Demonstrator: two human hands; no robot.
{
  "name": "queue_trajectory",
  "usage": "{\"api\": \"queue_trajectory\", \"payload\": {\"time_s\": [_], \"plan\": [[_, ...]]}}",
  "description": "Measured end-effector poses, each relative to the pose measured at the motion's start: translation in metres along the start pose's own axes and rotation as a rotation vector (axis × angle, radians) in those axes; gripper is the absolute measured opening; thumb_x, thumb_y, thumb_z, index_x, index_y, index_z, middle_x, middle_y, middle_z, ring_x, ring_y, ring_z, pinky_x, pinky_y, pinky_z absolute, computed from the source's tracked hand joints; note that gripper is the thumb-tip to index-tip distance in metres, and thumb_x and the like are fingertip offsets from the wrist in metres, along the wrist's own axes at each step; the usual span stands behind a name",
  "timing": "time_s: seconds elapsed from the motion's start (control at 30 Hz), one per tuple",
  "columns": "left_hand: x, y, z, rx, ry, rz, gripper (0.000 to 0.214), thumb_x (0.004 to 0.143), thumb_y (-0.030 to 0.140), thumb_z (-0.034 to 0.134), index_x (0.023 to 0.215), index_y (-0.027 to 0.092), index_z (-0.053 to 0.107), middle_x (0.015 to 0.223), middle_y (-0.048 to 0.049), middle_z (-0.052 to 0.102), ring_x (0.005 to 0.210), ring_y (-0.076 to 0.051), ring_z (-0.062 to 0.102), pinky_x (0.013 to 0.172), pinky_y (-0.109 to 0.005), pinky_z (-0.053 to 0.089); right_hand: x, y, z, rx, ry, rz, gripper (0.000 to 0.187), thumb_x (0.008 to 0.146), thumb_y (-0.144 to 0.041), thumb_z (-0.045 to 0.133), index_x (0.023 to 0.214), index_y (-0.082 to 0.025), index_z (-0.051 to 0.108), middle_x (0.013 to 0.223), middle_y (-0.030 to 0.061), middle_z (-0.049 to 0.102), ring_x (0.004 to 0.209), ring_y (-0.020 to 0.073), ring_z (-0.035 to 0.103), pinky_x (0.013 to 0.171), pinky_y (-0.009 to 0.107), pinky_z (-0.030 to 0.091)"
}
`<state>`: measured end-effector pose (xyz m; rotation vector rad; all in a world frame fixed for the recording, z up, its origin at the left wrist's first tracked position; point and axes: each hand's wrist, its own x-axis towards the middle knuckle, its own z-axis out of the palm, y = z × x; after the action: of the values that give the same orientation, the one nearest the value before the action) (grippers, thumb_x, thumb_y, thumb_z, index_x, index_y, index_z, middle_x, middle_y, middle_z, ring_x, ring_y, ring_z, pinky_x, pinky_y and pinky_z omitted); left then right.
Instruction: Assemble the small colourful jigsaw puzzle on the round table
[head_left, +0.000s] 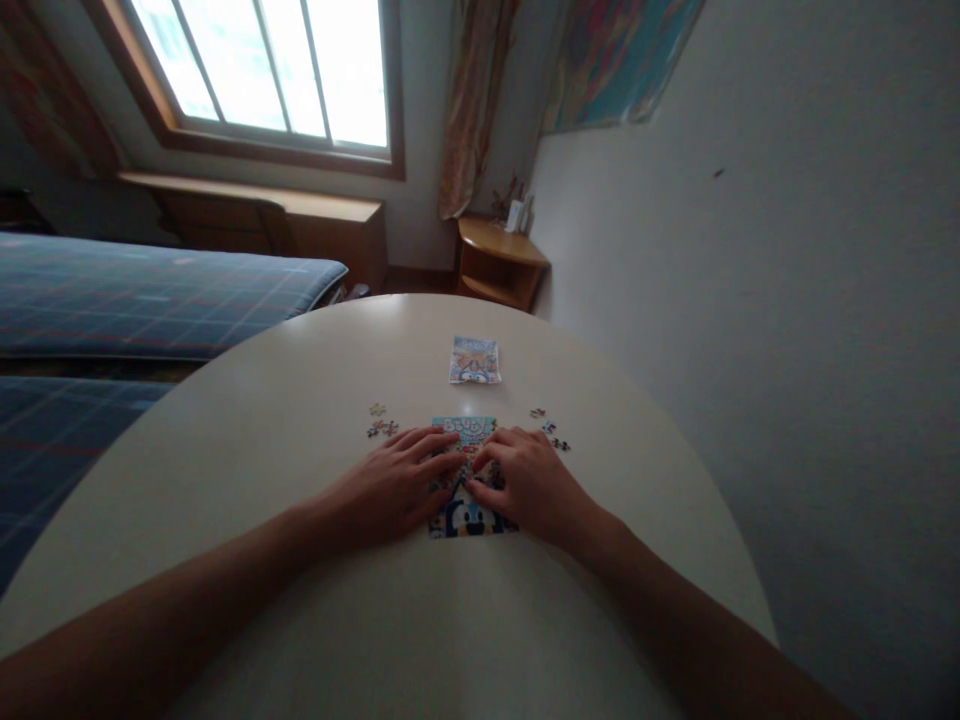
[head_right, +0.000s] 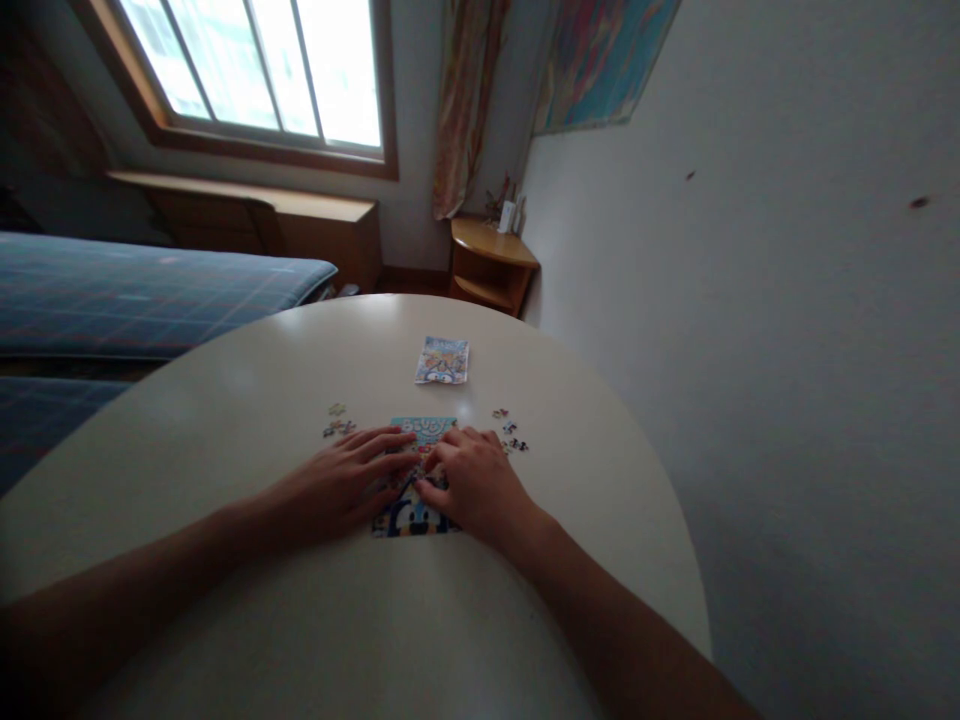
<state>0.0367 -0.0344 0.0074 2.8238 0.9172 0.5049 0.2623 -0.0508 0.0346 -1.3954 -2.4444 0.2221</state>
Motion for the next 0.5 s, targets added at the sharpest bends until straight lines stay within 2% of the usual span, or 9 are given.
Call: {"api": "queue_trajectory", "payload": {"time_s": [0.13,0.3,0.43,0.5], "plan": [[0.001,0.001,0.0,-0.009,-0.012,-0.005,0.04,0.1,0.032,0.046,0.14,0.028,0.048,0.146,-0.0065,0.05,0.135,-0.028,0.044,0.111,-0.051,0.039,0.003,0.004,-0.001,-0.048,0.041,-0.102,0.011,0.081,-0.031,0.075,0.081,-0.021,0.072,0.089,0.004,0.073,0.09,0.0217,0.065,0.089,0.037,0.036],[0.0,-0.001,0.002,-0.008,0.001,0.0,0.038,0.098,0.032,0.048,0.136,0.028,0.051,0.145,-0.0059,0.051,0.135,-0.029,0.044,0.111,-0.051,0.039,0.004,0.011,-0.003,-0.142,0.127,-0.329,0.012,0.087,-0.027,0.067,0.078,-0.021,0.071,0.083,0.0008,0.073,0.08,0.0167,0.064,0.083,0.033,0.035],[-0.001,-0.001,0.003,0.002,-0.008,-0.005,0.04,0.098,0.033,0.049,0.137,0.028,0.05,0.146,-0.0065,0.05,0.135,-0.029,0.044,0.111,-0.051,0.039,0.003,0.011,-0.014,-0.232,0.194,-0.516,0.019,0.092,-0.024,0.06,0.074,-0.021,0.067,0.083,0.0001,0.074,0.076,0.0152,0.063,0.08,0.033,0.035],[-0.001,-0.002,0.003,0.013,-0.016,-0.011,0.041,0.098,0.034,0.049,0.139,0.028,0.049,0.147,-0.0062,0.049,0.135,-0.03,0.044,0.111,-0.052,0.039,0.001,0.012,-0.022,-0.248,0.215,-0.564,0.019,0.092,-0.024,0.058,0.075,-0.02,0.066,0.085,0.0001,0.074,0.076,0.0148,0.062,0.08,0.033,0.035]]}}
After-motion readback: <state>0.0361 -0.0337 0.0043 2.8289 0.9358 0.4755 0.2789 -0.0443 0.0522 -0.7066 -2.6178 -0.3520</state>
